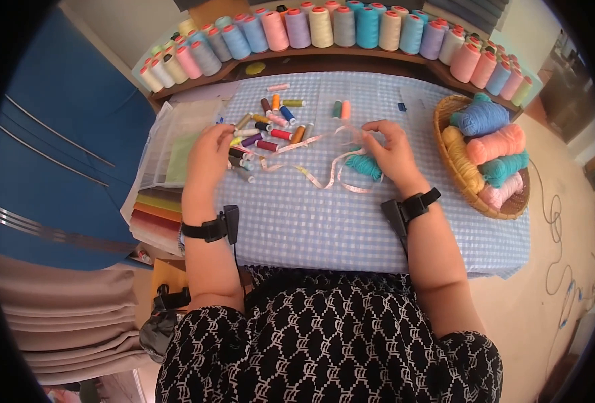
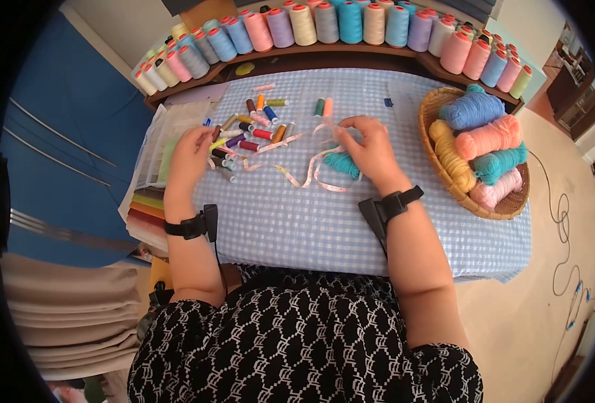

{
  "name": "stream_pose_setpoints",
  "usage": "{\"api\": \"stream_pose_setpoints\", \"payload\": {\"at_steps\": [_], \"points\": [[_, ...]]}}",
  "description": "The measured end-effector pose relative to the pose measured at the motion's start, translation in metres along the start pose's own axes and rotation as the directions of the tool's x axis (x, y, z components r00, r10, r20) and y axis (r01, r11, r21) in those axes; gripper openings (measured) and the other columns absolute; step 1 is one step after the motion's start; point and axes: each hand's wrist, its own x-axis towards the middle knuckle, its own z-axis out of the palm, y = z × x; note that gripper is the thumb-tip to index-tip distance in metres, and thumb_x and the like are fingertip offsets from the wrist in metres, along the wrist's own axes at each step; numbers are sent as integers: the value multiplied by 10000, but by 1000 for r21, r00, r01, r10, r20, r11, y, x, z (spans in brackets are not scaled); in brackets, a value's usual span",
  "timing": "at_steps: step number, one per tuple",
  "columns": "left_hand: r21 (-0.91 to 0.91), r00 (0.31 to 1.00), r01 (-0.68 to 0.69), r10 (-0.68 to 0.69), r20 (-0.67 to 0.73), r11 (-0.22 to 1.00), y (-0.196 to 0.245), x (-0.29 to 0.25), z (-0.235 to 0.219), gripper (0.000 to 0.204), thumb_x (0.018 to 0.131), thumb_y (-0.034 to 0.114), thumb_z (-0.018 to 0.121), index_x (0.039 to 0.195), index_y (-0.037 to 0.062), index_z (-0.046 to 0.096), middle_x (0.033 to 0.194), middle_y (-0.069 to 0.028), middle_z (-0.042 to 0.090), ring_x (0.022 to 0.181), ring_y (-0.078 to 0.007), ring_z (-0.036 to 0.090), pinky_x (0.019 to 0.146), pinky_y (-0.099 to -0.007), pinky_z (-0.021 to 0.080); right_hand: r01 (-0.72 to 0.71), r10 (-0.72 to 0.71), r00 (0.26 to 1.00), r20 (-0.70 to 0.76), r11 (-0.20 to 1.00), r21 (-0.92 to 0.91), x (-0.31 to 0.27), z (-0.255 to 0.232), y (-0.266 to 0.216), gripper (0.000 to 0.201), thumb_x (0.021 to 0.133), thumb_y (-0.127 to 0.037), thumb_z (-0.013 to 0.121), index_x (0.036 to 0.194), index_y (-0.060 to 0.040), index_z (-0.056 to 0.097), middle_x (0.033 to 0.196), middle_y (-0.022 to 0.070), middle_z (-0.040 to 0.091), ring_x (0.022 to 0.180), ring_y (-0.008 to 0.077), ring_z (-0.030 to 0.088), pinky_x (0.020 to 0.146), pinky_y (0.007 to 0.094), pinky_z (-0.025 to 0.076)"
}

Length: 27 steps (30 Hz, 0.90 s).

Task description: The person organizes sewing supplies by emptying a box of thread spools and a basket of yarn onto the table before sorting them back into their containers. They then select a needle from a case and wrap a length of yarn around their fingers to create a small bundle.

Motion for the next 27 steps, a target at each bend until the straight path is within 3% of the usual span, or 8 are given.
{"api": "stream_pose_setpoints", "payload": {"at_steps": [3, 4, 9, 13, 18, 24, 27], "points": [[97, 988, 119, -128, 86, 988, -22, -17, -7, 264, 901, 39, 634, 1164, 16, 639, 1021, -130, 640, 859, -242, 650, 786, -323, 517, 103, -89, 981, 172, 992, -74, -2, 4, 5, 250, 824, -222, 763, 1009, -64, 709, 1002, 94, 685, 967, 297, 591, 877, 404, 470], [114, 978, 156, -170, 122, 981, -26, -21, -7, 281, 889, 40, 644, 1169, 20, 637, 1021, -131, 635, 862, -247, 647, 784, -328, 517, 92, -78, 984, 162, 993, -80, -2, 4, 3, 262, 813, -221, 772, 1014, -67, 706, 998, 91, 678, 971, 293, 587, 873, 402, 472], [236, 988, 76, -105, 112, 969, -27, -26, -1, 412, 826, 46, 695, 1229, 38, 608, 1080, -155, 623, 906, -295, 653, 807, -381, 518, 27, -15, 996, 84, 990, -139, -7, 5, -8, 325, 774, -207, 805, 1041, -65, 688, 954, 97, 655, 939, 277, 587, 837, 386, 488], [314, 984, 25, -79, 161, 949, -24, -28, 3, 437, 821, 24, 673, 1251, 39, 594, 1099, -190, 635, 953, -367, 649, 830, -419, 513, -21, 43, 985, 164, 991, -133, -4, -1, -11, 347, 748, -187, 823, 1030, -43, 684, 904, 113, 649, 835, 263, 612, 755, 369, 514], [350, 997, 52, -70, 38, 935, -27, -26, 11, 329, 856, 3, 598, 1184, 22, 623, 1043, -224, 663, 966, -405, 638, 824, -445, 506, -21, 59, 951, 303, 992, -128, -3, -8, -26, 368, 722, -167, 839, 1019, -17, 682, 816, 126, 660, 751, 258, 639, 709, 359, 528], [304, 989, 117, -84, -119, 945, -10, -13, 2, 210, 901, 39, 563, 1090, 23, 652, 1032, -205, 670, 946, -397, 643, 818, -449, 513, -29, 39, 970, 238, 999, -46, -5, -4, -17, 271, 774, -122, 784, 1004, -20, 685, 743, 132, 650, 686, 236, 627, 651, 343, 503], [158, 972, 69, -31, -233, 985, 13, -1, -5, 184, 922, 76, 587, 1085, 24, 651, 1003, -171, 671, 923, -342, 668, 805, -407, 524, -143, 148, 976, 160, 989, -40, -3, -5, -14, 190, 818, -87, 715, 991, -16, 678, 709, 131, 640, 639, 214, 612, 608, 327, 481]]}}
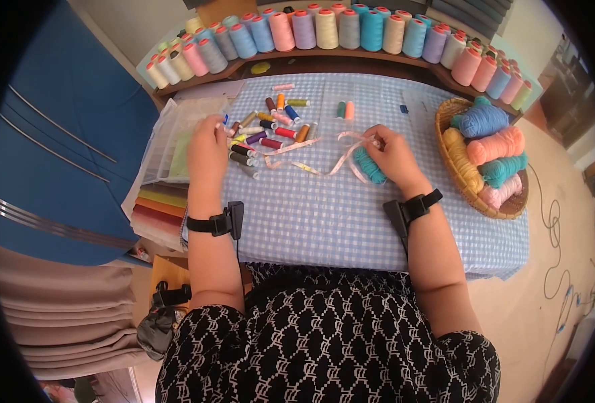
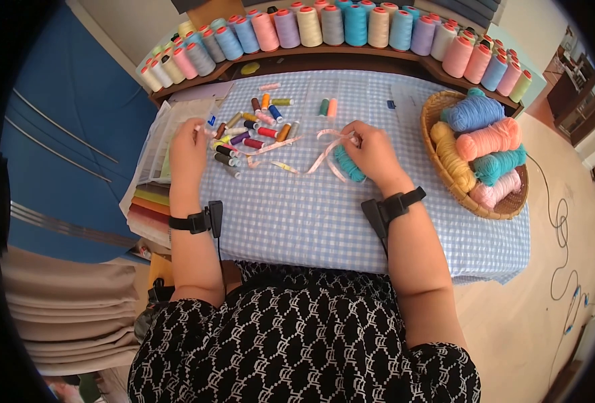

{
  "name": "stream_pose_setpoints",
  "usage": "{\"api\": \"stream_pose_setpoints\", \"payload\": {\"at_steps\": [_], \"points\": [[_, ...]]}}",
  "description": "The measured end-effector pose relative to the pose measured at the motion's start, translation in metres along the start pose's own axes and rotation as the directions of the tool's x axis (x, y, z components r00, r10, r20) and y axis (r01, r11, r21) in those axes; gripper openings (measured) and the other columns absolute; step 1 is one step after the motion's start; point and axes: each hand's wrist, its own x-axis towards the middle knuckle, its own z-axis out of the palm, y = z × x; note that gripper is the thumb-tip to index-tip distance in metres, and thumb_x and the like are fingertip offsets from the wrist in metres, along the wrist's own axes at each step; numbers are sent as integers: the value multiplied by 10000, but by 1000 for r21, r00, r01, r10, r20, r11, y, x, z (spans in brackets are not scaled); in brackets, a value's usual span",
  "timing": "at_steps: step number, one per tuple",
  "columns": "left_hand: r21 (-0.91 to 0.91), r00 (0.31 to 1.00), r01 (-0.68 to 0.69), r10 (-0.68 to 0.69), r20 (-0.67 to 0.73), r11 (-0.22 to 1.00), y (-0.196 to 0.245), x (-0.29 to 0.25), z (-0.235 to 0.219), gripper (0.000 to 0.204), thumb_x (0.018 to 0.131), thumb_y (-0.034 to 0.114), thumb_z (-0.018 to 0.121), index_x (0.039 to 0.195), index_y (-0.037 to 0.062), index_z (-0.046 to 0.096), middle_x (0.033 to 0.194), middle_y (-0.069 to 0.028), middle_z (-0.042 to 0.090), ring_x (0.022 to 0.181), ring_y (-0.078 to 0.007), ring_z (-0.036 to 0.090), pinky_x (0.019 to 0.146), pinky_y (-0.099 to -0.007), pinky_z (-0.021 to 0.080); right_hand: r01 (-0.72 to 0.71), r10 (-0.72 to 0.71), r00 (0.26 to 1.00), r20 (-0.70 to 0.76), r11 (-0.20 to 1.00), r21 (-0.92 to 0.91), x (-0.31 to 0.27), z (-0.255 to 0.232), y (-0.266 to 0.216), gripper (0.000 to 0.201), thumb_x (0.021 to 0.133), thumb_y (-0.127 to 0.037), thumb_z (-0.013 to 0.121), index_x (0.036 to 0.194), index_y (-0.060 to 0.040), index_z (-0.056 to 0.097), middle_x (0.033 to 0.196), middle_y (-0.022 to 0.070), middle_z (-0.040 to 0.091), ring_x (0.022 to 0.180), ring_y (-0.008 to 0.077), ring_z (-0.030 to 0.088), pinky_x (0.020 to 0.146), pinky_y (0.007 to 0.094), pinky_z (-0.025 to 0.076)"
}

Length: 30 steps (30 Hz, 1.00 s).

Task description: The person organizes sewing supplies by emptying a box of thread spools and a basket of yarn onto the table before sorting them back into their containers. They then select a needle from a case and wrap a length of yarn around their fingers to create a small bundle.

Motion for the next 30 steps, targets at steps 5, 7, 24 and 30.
{"api": "stream_pose_setpoints", "payload": {"at_steps": [5, 7, 24, 30], "points": [[-627, 999, -31, 29, -13, 778, 49, 16, 11, 174, 958, 56, 607, 1123, 3, 627, 987, -105, 666, 896, -187, 685, 800, -305, 533, 7, 6, 971, -239, 999, 53, 4, -1, 12, 147, 837, -50, 637, 973, -6, 669, 691, 125, 632, 606, 202, 597, 585, 318, 471], [-853, 994, -14, 102, 46, 522, 79, 19, 17, 190, 970, 34, 599, 1158, 1, 607, 1006, -88, 662, 909, -150, 680, 818, -281, 535, 14, 2, 946, -324, 999, 46, 6, -5, 16, 149, 837, -49, 629, 975, -9, 667, 734, 129, 643, 630, 204, 599, 605, 316, 477], [-939, 919, 288, 219, 326, 191, 110, -27, 140, 188, 1005, 81, 554, 1177, 11, 528, 1015, -79, 649, 935, -162, 667, 860, -312, 549, -168, 22, 969, 246, 789, 591, 0, -5, -10, 246, 979, -170, 612, 1157, -5, 654, 968, 34, 689, 751, 76, 612, 643, 220, 493], [-945, 930, 279, 199, 311, 171, 109, -31, 140, 190, 1019, 75, 513, 1199, 16, 501, 1016, -71, 626, 922, -156, 654, 865, -320, 544, -256, 49, 944, 327, 732, 631, 2, 2, -5, 265, 963, -60, 576, 1214, 11, 620, 1025, 62, 674, 811, 112, 663, 663, 238, 519]]}}
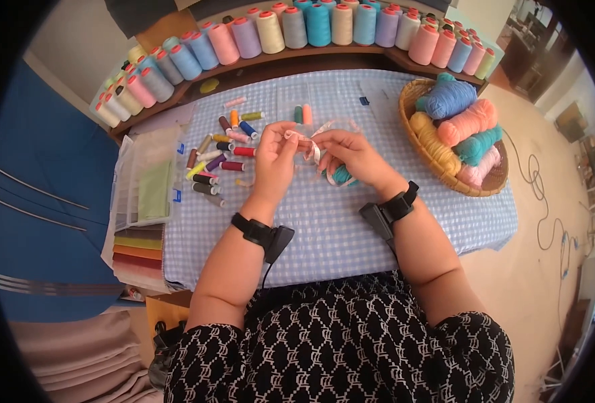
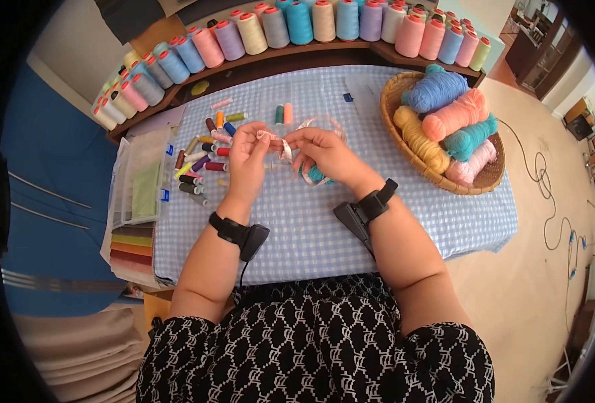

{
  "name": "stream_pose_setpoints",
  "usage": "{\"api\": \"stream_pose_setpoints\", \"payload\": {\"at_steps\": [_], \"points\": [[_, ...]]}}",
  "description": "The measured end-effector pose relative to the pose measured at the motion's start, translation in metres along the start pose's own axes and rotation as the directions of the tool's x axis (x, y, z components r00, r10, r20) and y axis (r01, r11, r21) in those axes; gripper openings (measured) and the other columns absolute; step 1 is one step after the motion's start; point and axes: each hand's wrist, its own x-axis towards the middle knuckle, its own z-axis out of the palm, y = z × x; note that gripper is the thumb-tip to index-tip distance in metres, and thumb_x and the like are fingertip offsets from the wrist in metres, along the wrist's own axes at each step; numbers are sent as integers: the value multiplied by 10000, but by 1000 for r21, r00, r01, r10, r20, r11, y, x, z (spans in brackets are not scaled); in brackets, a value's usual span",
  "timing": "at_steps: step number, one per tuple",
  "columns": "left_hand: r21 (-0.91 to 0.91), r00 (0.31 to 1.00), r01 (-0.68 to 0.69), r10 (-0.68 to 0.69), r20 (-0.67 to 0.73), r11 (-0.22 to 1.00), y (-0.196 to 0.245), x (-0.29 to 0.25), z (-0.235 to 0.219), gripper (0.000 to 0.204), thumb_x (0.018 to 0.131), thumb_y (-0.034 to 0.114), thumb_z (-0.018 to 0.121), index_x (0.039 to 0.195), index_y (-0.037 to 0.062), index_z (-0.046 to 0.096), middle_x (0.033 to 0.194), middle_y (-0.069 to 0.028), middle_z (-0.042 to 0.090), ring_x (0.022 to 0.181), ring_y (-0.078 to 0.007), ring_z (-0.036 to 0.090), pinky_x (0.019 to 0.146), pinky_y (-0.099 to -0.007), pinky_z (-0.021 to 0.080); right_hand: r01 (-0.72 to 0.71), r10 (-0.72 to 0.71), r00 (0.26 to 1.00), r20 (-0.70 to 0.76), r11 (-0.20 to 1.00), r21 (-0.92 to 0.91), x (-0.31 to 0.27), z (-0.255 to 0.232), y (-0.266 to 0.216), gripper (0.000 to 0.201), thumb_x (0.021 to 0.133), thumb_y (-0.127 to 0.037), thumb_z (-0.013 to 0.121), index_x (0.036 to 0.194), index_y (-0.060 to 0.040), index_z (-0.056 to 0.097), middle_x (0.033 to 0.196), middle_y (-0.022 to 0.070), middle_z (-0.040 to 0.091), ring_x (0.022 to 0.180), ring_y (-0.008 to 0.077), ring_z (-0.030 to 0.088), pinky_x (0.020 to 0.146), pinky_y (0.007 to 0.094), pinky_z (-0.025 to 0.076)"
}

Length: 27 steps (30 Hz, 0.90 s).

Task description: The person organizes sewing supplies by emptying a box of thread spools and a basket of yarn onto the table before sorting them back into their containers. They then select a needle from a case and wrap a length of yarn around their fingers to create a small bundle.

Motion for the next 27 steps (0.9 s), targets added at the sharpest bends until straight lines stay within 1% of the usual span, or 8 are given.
{"api": "stream_pose_setpoints", "payload": {"at_steps": [5, 8, 14, 18, 21, 23, 24, 27], "points": [[-39, 1000, -11, 12, 16, 999, -2, -2, 2, 194, 1031, 84, 477, 1217, 27, 482, 1004, -66, 609, 921, -156, 642, 864, -334, 539, 86, -77, 995, 63, 983, -163, 1, 1, 11, 366, 894, 56, 589, 1258, 17, 592, 1053, 71, 674, 869, 125, 667, 716, 254, 524], [-66, 1000, -12, 13, 12, 998, -4, -2, 0, 190, 1038, 96, 463, 1215, 29, 481, 1003, -69, 607, 920, -155, 635, 868, -337, 536, 126, -119, 992, 48, 976, -180, 1, 7, 12, 351, 873, 90, 597, 1216, 16, 607, 1028, 71, 682, 867, 118, 659, 737, 251, 522], [-93, 1000, -6, 6, 2, 996, -4, -2, -1, 189, 1037, 99, 461, 1213, 32, 483, 1004, -75, 605, 915, -158, 634, 878, -338, 523, 69, -68, 998, 17, 987, -145, 3, 6, 18, 227, 885, 76, 605, 1103, 22, 630, 957, 47, 690, 851, 110, 650, 757, 249, 528], [-88, 1000, -9, 8, -14, 996, -6, -2, -3, 191, 1030, 98, 470, 1207, 32, 497, 1054, -78, 597, 949, -159, 624, 881, -334, 518, 74, -77, 997, -28, 992, -103, 3, 5, 14, 227, 876, 87, 618, 1093, 24, 633, 964, 52, 688, 855, 106, 652, 762, 246, 532], [59, 994, -50, 55, -90, 997, -6, -2, -3, 211, 1025, 101, 479, 1223, 34, 509, 1141, -70, 579, 1035, -171, 598, 930, -347, 496, 74, -82, 991, -102, 994, -81, 4, 5, 13, 218, 882, 81, 631, 1092, 23, 626, 966, 54, 687, 867, 102, 656, 765, 240, 534], [295, 975, -147, 188, -116, 944, -10, 0, -8, 212, 1011, 103, 507, 1209, 31, 532, 1192, -75, 568, 1099, -192, 572, 974, -359, 470, 87, -98, 984, -147, 993, -84, 5, 3, 13, 209, 891, 71, 636, 1094, 21, 619, 968, 55, 687, 878, 102, 660, 768, 237, 537], [409, 960, -187, 255, -117, 893, -12, 1, -10, 213, 1004, 104, 521, 1203, 30, 543, 1217, -77, 562, 1131, -203, 559, 996, -364, 457, 103, -109, 982, -155, 994, -45, 4, 3, 11, 214, 894, 68, 638, 1102, 19, 613, 973, 56, 689, 881, 101, 661, 767, 237, 537], [621, 916, -371, 381, 124, 691, 5, 1, -5, 218, 979, 119, 575, 1176, 29, 597, 1232, -90, 570, 1174, -228, 543, 1040, -374, 421, 133, -123, 979, -162, 990, 52, 4, 5, 7, 247, 899, 64, 642, 1135, 12, 591, 987, 60, 693, 888, 100, 662, 766, 236, 538]]}}
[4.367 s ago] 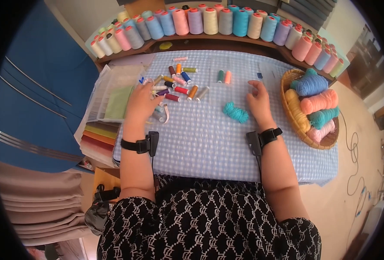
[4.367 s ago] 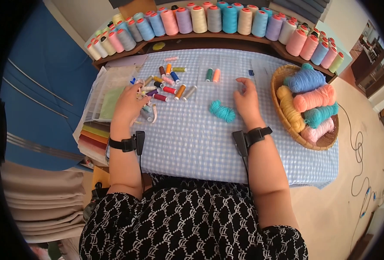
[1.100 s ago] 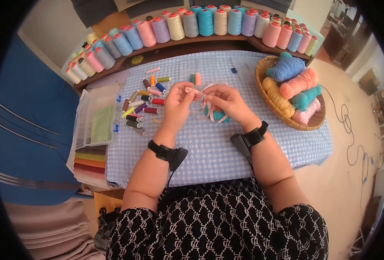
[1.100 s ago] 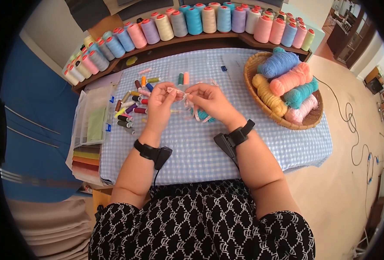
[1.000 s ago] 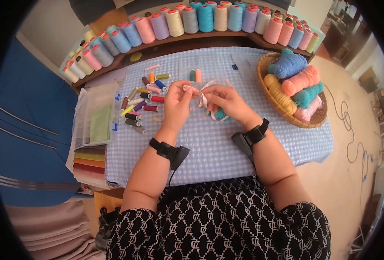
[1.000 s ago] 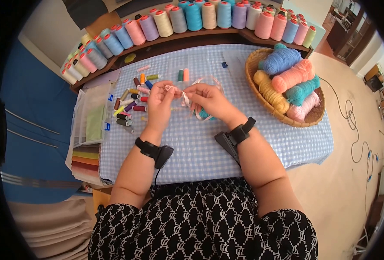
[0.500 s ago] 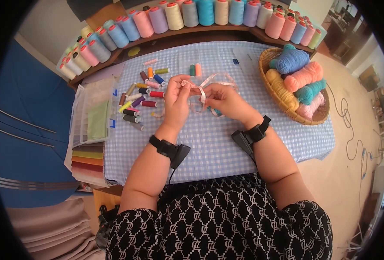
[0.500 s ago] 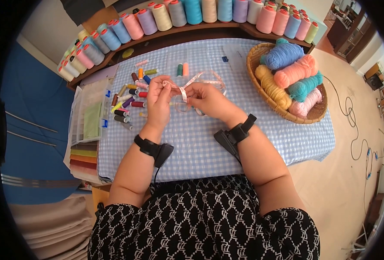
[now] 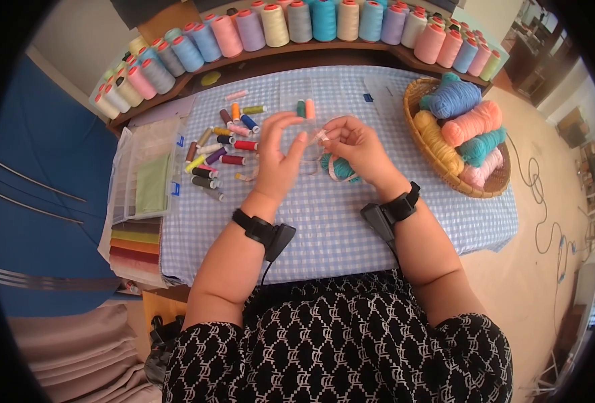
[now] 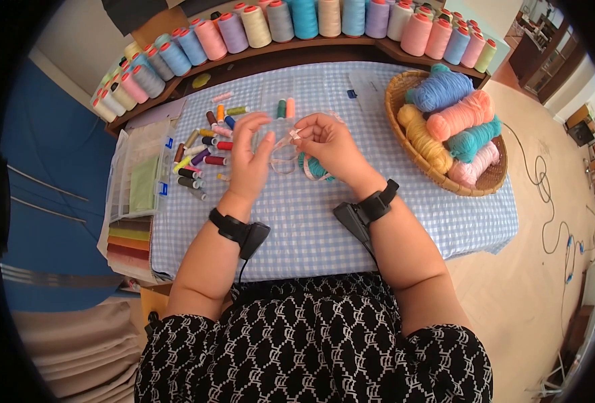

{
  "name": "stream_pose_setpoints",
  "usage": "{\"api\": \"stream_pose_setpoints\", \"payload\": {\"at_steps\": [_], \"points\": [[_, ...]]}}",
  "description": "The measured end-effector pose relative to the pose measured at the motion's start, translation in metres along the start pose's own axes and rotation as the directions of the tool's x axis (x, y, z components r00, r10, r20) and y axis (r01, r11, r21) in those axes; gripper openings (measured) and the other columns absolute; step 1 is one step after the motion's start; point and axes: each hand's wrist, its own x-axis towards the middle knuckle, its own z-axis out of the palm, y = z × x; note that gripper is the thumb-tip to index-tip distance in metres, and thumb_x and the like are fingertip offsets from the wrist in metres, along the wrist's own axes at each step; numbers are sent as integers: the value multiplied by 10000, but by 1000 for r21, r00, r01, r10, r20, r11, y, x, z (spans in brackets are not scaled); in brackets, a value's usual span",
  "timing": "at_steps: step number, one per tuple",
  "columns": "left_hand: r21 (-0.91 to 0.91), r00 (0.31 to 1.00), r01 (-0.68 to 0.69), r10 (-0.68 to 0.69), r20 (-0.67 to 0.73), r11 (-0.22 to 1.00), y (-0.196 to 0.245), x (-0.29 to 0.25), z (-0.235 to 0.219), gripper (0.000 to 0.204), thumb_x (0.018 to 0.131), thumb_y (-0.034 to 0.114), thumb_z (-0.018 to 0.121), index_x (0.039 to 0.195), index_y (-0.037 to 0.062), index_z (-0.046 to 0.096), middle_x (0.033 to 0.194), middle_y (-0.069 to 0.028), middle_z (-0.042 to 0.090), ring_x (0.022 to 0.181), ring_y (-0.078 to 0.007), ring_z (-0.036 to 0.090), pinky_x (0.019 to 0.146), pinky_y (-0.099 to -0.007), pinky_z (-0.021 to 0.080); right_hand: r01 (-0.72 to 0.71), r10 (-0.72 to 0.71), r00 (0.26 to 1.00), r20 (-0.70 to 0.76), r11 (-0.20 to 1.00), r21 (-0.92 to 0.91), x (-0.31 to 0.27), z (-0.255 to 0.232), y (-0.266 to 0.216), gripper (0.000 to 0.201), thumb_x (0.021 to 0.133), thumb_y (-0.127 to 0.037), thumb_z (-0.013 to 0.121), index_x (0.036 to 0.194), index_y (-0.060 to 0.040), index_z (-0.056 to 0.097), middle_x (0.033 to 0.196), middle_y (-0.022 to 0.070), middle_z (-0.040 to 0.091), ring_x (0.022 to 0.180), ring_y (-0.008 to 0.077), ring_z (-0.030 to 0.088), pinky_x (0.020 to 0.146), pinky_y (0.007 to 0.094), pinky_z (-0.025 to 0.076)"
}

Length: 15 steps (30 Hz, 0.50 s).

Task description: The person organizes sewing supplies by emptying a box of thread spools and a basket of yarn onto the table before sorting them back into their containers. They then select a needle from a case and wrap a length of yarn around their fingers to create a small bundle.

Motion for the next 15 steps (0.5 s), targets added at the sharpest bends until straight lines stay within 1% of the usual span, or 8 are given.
{"api": "stream_pose_setpoints", "payload": {"at_steps": [3, 5, 6, 9, 11, 15], "points": [[-69, 985, -11, 23, 169, 998, 11, 0, 5, 215, 930, 117, 641, 1133, 47, 659, 1187, -92, 581, 1140, -273, 552, 994, -375, 452, -18, 17, 1000, 20, 998, 63, -1, -2, -2, 311, 896, 64, 647, 1188, 3, 560, 989, 60, 701, 885, 97, 664, 765, 235, 535], [-104, 975, 6, 18, 224, 995, 12, -2, 8, 235, 927, 103, 650, 1157, 56, 664, 1179, -82, 581, 1137, -261, 558, 993, -367, 455, -31, 27, 999, 34, 992, 124, -2, -2, -4, 354, 893, 59, 654, 1223, -4, 539, 975, 55, 708, 873, 94, 666, 764, 233, 533], [-121, 968, 15, 16, 251, 993, 12, -3, 9, 247, 925, 96, 655, 1169, 61, 667, 1175, -77, 581, 1136, -255, 561, 993, -364, 457, -39, 35, 999, 31, 993, 114, -1, -4, -5, 364, 894, 53, 657, 1231, -6, 534, 960, 51, 711, 865, 93, 668, 760, 232, 532], [-145, 964, 130, -91, 251, 981, 12, -5, 8, 245, 946, 139, 654, 1175, 57, 677, 1203, -73, 572, 1146, -234, 555, 1001, -348, 459, -57, 54, 998, 27, 994, 96, 0, -6, -8, 383, 895, 37, 665, 1248, -11, 526, 920, 40, 717, 837, 90, 669, 744, 228, 525], [-144, 963, 112, -71, 259, 983, 15, -4, 7, 247, 943, 141, 662, 1174, 54, 676, 1189, -71, 571, 1137, -230, 556, 991, -346, 466, -62, 60, 998, 27, 993, 103, -1, -4, -11, 382, 896, 26, 670, 1249, -12, 528, 900, 33, 719, 814, 85, 666, 729, 226, 519], [-164, 964, 106, -61, 258, 981, 12, -5, 7, 241, 946, 145, 668, 1163, 41, 677, 1175, -69, 571, 1109, -217, 568, 956, -330, 486, -54, 50, 997, 54, 996, 77, -1, -7, -6, 348, 909, -9, 675, 1232, -11, 545, 920, 43, 727, 804, 76, 662, 715, 218, 511]]}}
